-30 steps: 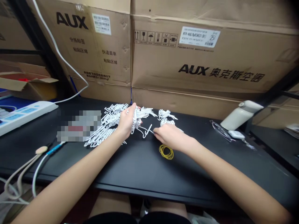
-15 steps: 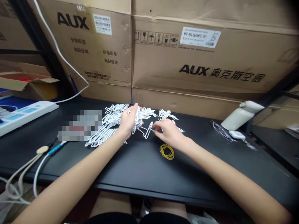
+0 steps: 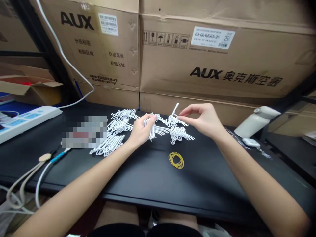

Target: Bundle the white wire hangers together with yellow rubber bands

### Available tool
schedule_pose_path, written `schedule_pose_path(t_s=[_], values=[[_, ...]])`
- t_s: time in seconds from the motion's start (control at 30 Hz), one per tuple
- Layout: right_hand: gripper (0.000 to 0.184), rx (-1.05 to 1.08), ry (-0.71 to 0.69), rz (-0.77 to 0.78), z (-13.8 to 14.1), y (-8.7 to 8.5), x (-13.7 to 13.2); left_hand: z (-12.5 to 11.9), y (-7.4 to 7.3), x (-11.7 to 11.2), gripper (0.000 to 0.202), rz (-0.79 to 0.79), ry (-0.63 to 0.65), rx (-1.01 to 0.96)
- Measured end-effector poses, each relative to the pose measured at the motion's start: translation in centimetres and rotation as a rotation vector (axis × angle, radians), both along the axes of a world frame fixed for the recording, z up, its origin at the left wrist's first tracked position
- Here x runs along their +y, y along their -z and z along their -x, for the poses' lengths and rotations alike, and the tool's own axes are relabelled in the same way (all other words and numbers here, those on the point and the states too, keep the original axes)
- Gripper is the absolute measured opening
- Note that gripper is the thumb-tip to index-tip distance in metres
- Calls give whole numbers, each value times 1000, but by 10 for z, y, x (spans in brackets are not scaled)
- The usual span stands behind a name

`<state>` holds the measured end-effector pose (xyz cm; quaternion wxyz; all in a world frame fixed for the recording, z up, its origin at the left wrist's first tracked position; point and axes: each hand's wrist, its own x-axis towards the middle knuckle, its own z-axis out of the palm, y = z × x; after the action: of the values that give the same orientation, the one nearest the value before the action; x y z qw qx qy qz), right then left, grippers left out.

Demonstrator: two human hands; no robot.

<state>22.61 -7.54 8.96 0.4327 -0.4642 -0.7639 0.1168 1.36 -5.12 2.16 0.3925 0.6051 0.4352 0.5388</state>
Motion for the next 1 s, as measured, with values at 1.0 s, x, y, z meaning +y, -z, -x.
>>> schedule_pose_path(t_s=[1.0], values=[[6, -47, -159, 169, 19, 23, 4, -1, -1, 0, 32, -196, 45, 187]])
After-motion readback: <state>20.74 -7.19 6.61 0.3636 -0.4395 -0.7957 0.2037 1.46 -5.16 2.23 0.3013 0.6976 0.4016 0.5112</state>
